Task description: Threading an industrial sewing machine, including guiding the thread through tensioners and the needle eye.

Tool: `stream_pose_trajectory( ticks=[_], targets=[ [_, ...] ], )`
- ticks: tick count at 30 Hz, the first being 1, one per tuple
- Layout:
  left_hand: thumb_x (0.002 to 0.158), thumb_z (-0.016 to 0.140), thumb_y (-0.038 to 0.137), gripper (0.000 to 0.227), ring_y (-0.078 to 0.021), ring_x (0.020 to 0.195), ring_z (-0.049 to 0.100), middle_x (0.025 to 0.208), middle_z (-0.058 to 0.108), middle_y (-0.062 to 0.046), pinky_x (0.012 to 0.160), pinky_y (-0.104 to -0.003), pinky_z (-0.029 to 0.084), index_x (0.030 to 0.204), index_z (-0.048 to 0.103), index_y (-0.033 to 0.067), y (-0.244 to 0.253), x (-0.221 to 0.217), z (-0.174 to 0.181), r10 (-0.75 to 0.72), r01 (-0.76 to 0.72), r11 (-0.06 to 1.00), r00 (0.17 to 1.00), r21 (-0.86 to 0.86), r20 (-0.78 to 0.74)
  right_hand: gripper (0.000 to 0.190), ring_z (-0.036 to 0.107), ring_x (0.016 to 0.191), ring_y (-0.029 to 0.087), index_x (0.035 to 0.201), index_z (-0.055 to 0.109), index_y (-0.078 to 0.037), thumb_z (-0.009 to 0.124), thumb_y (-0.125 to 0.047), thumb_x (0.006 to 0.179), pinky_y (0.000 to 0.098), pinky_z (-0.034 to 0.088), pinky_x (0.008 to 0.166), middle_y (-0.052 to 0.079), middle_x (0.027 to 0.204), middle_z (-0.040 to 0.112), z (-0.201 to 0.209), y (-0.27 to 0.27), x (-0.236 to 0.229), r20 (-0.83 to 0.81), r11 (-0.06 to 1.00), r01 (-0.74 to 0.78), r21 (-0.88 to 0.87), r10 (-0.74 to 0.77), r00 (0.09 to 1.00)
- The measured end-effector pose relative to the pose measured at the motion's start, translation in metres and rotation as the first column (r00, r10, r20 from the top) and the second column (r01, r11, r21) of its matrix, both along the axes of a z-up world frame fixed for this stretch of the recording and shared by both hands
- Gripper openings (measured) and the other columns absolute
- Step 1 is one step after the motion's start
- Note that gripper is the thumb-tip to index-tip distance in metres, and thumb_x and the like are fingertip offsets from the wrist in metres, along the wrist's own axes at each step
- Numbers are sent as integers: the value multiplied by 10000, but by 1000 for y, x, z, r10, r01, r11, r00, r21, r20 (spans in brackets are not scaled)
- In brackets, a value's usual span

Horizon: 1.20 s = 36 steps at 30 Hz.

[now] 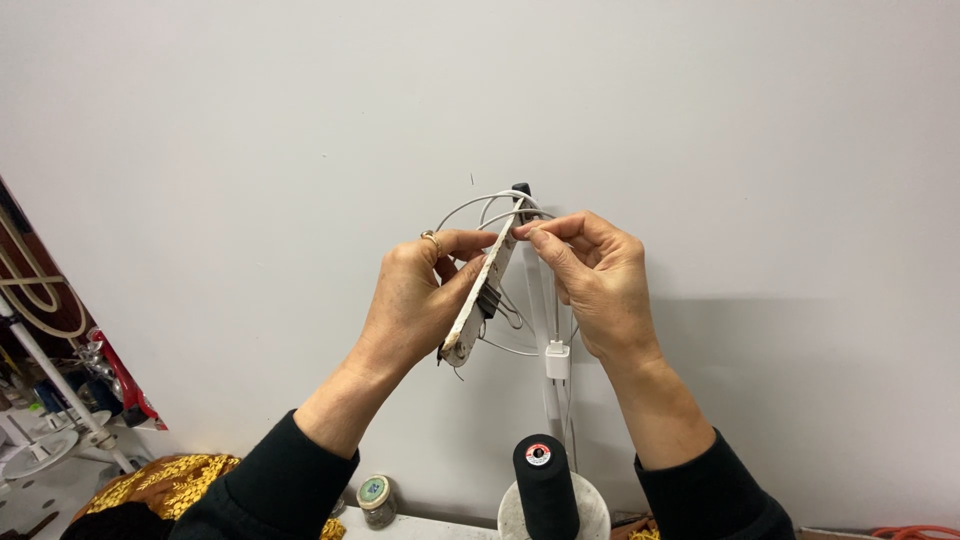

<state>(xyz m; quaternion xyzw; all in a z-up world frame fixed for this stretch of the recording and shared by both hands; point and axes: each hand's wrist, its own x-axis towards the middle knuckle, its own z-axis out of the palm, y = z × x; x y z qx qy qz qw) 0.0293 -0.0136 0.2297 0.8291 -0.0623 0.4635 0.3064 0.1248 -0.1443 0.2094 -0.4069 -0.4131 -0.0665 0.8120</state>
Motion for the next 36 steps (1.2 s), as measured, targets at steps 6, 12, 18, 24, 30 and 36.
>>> stream_pose_trajectory(
  ticks=[6, 12, 18, 24, 30, 36],
  targets=[
    [823, 698, 112, 191, -87, 524, 537, 721, 720, -54, 446, -203, 411, 1006, 744, 84, -7, -3, 2, -17, 17, 1000, 1000, -13, -2, 42, 442, 440, -31, 898, 672, -19, 681, -40, 863, 113, 307, 346, 99, 863, 734, -2, 2, 4, 7, 1000, 2, 6, -2, 1000],
    [824, 704, 120, 180, -86, 527, 540, 719, 720, -54, 445, -201, 414, 996, 745, 84, -6, 0, 1, -24, 24, 1000, 1000, -4, 4, 42, 443, 441, -31, 903, 668, -19, 677, -44, 871, 114, 312, 346, 106, 861, 736, -2, 3, 4, 12, 1000, 14, 7, -14, 1000],
    [829, 699, 112, 179, -85, 531, 537, 719, 717, -60, 442, -195, 411, 999, 744, 79, -4, 1, -1, -27, 27, 1000, 1000, -9, 7, 42, 443, 444, -34, 901, 671, -23, 679, -55, 874, 111, 311, 354, 99, 861, 735, -3, 5, 3, 22, 1000, 29, 11, -29, 999],
    [826, 706, 117, 173, -86, 526, 537, 718, 716, -55, 439, -201, 409, 991, 744, 80, -3, 3, -2, -34, 34, 999, 999, -10, 11, 47, 442, 451, -33, 910, 676, -24, 680, -55, 876, 115, 315, 353, 106, 866, 735, -3, 3, 0, 28, 999, 35, 0, -35, 999],
    [819, 706, 113, 178, -89, 522, 539, 720, 716, -56, 437, -202, 413, 990, 745, 83, -2, 0, -3, -41, 41, 999, 999, -17, 7, 53, 400, 451, -24, 905, 683, -26, 705, -55, 866, 127, 312, 340, 35, 703, 647, -14, 9, 15, -18, 995, 89, 34, -88, 996],
    [822, 695, 93, 181, -87, 523, 532, 717, 711, -62, 436, -200, 415, 995, 743, 69, -4, -1, -3, -40, 40, 999, 999, -24, 1, 83, 334, 434, -26, 896, 697, 11, 732, -43, 843, 129, 285, 317, 30, 607, 586, -17, -2, 12, -76, 996, 92, 20, -90, 993]
  ],
)
